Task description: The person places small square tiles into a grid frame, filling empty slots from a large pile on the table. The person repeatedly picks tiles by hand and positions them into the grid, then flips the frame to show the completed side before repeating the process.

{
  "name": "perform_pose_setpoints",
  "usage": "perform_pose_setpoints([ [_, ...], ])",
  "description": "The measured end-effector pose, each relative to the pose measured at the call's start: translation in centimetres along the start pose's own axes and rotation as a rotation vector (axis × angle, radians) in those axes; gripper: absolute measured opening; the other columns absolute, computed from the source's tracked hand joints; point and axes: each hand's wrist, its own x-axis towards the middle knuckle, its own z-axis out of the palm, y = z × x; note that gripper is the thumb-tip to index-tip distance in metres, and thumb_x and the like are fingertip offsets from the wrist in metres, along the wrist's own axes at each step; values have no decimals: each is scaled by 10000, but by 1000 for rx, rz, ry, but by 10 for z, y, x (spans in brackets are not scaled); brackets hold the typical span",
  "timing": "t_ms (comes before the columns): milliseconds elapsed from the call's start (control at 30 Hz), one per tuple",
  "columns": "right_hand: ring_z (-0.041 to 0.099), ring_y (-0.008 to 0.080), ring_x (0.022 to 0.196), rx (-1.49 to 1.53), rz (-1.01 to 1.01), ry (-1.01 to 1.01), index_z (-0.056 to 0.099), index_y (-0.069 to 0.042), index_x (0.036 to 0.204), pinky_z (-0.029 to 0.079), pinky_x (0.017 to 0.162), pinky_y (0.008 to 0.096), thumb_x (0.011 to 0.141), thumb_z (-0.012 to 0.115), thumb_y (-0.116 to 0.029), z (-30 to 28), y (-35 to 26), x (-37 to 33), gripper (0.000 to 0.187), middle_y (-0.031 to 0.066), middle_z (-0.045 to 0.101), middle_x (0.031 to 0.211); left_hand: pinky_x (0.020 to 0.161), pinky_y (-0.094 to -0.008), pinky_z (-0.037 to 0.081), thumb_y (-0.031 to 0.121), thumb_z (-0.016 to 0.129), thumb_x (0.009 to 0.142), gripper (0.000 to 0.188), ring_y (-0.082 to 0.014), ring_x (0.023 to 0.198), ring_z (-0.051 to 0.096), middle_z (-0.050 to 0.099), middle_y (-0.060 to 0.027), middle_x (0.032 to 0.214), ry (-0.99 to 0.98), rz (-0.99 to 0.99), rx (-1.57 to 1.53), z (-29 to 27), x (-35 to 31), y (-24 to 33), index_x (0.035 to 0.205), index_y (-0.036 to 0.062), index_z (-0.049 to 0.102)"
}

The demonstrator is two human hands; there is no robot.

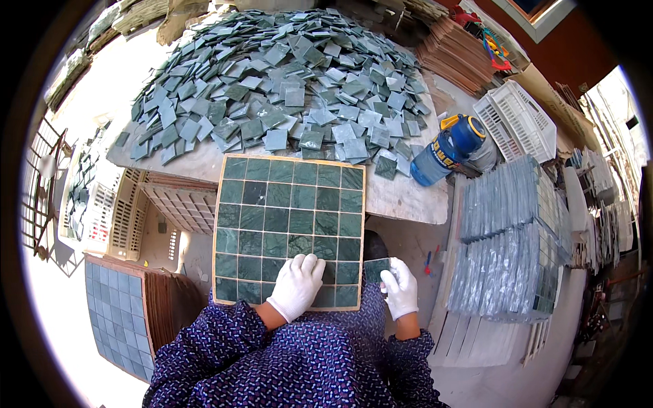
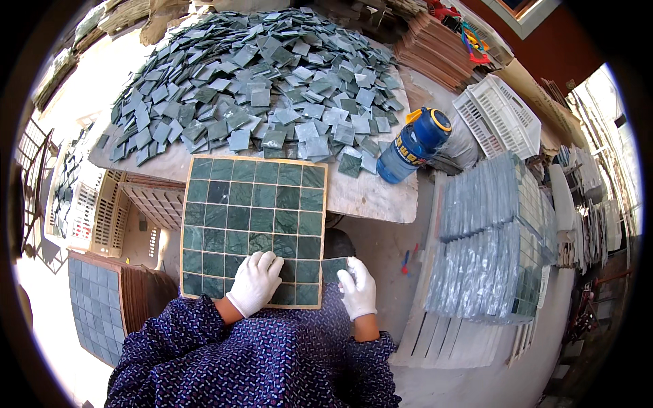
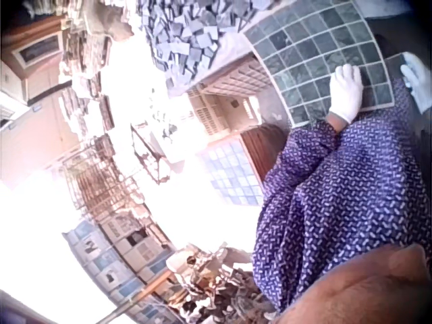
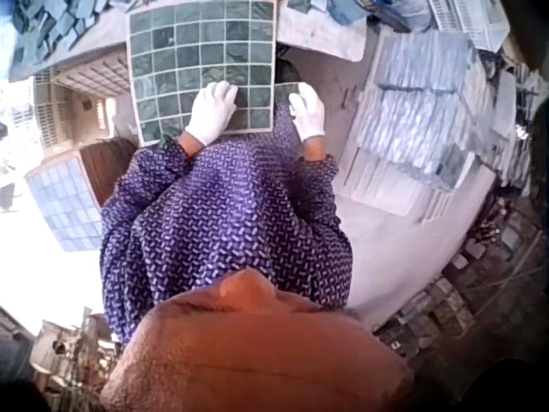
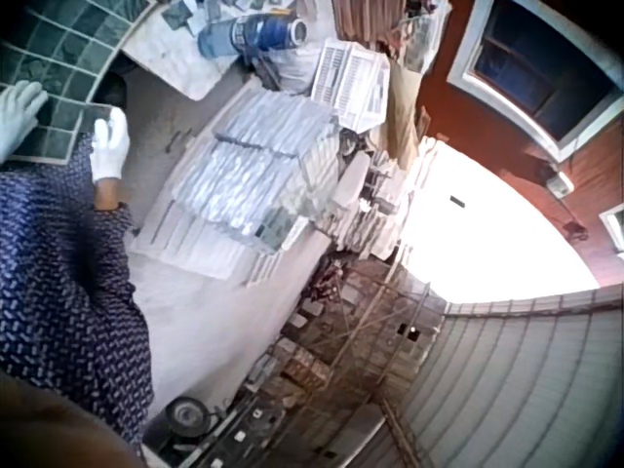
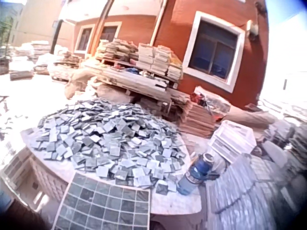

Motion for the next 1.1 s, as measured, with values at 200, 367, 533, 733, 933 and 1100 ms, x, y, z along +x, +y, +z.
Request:
perform_pose_setpoints([
  [200, 652, 148, 839, -190, -157, -24, 577, -17, 1147, 508, 743, 281, 838, 610, -72, 19, 1, 7, 316, 101, 680, 941, 766, -433, 479, 148, 717, 682, 280, -341, 917, 540, 546, -118, 938, -172, -144, -265, -9, 24, -5, 881, 68, 536],
  [367, 664, 205, 985, -322, -251, -204, 609, -14, 1112, 500, 848, 309, 860, 590, -77, 33, -15, 18, 260, 117, 689, 1025, 737, -416, 490, 97, 669, 774, 168, -321, 842, 601, 584, -110, 863, -164, -124, -527, -19, 4, 1, 864, 69, 530],
  [533, 646, 275, 939, -607, -465, -393, 648, -69, 1092, 502, 831, 351, 860, 613, -132, 63, -16, 19, 244, 118, 654, 1026, 624, -246, 476, 25, 606, 854, 106, -94, 735, 550, 545, -15, 809, 0, -631, -1069, -52, -21, -33, 930, 31, 534],
  [733, 604, 285, 879, -800, -685, -342, 640, -122, 1096, 508, 760, 392, 806, 678, -138, 72, 3, 14, 293, 97, 557, 1026, 632, -210, 502, 14, 570, 865, 114, -66, 805, 532, 526, -4, 917, 140, -915, -1305, -69, -52, -71, 967, 52, 535],
  [933, 623, 282, 868, -901, -772, -531, 579, -75, 1216, 521, 757, 389, 804, 685, -144, 66, -9, 0, 431, 118, 592, 1018, 680, -229, 535, 33, 558, 885, 129, -71, 801, 545, 525, -2, 899, 138, -913, -1455, -58, -58, -70, 1013, 37, 546],
  [1100, 638, 291, 864, -757, -589, -449, 568, -94, 1223, 521, 736, 378, 829, 671, -206, 59, -10, -7, 422, 121, 625, 1035, 706, -232, 541, -5, 553, 878, 211, -87, 773, 561, 539, -10, 912, 67, -932, -1461, -62, -38, -66, 1088, -10, 543],
])
